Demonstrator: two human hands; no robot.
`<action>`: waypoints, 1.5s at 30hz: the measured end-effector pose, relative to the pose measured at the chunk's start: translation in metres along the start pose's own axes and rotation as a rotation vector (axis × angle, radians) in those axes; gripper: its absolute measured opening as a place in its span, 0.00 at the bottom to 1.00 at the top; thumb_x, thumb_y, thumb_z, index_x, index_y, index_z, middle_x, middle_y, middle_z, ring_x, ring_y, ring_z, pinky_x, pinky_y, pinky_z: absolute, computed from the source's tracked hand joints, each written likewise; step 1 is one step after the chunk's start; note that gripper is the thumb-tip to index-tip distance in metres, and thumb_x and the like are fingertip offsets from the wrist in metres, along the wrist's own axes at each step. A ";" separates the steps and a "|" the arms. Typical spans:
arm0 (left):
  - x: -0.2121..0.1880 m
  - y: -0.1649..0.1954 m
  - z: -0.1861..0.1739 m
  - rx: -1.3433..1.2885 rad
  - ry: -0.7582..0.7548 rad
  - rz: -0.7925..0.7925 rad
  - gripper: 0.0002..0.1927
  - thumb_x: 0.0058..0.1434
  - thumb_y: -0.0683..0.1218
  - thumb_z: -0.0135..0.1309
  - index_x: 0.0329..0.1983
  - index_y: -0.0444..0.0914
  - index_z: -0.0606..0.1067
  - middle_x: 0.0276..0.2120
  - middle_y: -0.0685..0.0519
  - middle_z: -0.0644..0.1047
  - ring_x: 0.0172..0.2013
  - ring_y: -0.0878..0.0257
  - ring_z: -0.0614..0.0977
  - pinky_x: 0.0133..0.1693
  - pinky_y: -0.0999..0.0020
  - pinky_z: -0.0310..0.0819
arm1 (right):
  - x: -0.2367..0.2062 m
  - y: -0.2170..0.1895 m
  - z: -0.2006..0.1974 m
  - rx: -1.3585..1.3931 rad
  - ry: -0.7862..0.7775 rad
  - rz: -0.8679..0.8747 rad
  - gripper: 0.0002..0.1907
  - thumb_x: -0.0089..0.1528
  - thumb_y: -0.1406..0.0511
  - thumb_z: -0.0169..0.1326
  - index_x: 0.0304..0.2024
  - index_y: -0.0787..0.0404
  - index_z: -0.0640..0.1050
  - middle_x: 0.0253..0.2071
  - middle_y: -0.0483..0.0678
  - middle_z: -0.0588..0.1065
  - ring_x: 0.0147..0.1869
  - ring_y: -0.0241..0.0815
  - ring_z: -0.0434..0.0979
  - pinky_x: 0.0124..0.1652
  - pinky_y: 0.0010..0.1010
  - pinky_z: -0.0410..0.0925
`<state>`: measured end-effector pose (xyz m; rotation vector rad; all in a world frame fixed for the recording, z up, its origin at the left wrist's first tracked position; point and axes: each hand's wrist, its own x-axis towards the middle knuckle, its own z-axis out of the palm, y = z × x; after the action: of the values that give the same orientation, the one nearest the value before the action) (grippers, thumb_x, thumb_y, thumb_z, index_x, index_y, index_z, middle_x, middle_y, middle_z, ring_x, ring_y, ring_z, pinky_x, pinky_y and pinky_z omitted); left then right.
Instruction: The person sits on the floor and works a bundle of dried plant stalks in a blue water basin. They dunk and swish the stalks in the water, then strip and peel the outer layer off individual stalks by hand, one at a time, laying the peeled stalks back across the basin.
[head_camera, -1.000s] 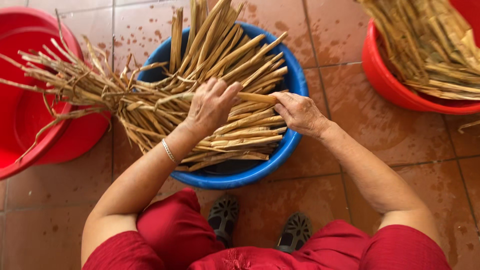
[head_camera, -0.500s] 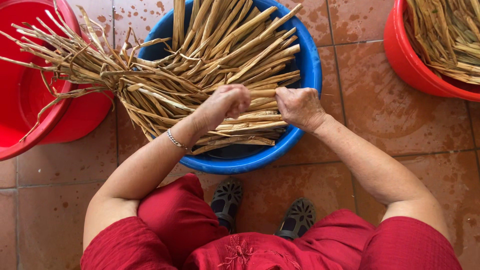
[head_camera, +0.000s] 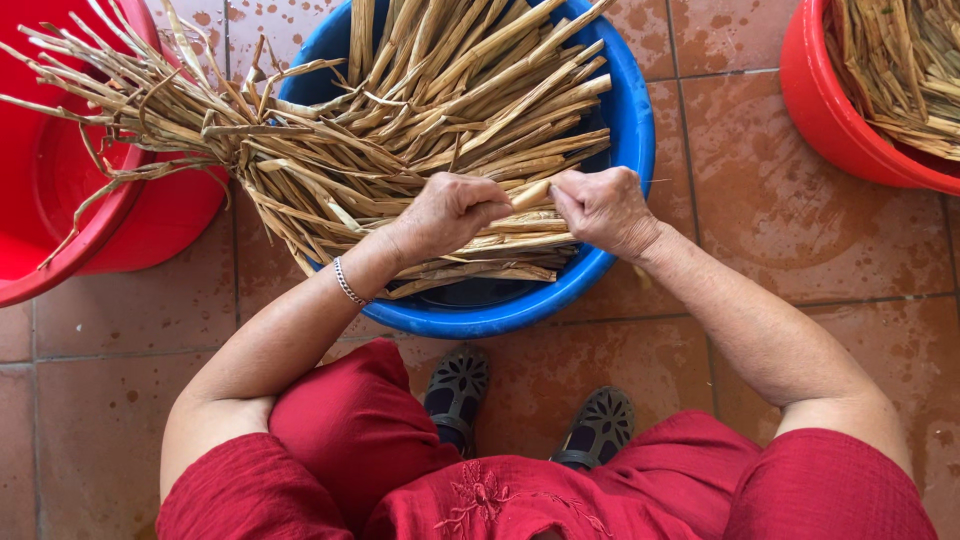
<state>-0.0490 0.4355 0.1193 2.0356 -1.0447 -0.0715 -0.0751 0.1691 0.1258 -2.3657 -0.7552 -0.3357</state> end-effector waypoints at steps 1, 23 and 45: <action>0.000 -0.002 0.006 -0.262 -0.053 -0.186 0.09 0.71 0.47 0.58 0.41 0.36 0.78 0.33 0.50 0.79 0.34 0.59 0.81 0.36 0.66 0.75 | 0.000 -0.003 0.001 -0.024 0.012 -0.038 0.06 0.66 0.67 0.56 0.33 0.59 0.78 0.26 0.52 0.77 0.30 0.52 0.80 0.28 0.40 0.70; -0.012 -0.008 0.024 -0.766 -0.063 -0.554 0.21 0.69 0.48 0.56 0.60 0.32 0.77 0.43 0.54 0.82 0.44 0.70 0.81 0.48 0.73 0.78 | 0.000 -0.019 0.031 -0.125 -0.081 -0.065 0.08 0.62 0.66 0.56 0.27 0.58 0.75 0.20 0.49 0.75 0.25 0.50 0.80 0.23 0.43 0.68; -0.012 -0.061 0.017 0.194 0.315 -0.071 0.07 0.64 0.35 0.58 0.43 0.37 0.75 0.37 0.47 0.78 0.42 0.50 0.81 0.44 0.57 0.77 | 0.047 0.017 0.042 -0.238 -0.146 -0.193 0.09 0.63 0.62 0.59 0.45 0.56 0.79 0.31 0.48 0.78 0.35 0.47 0.81 0.34 0.42 0.73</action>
<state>-0.0233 0.4520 0.0623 2.1696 -0.8062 0.3157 -0.0256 0.2048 0.1043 -2.5661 -1.0693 -0.3528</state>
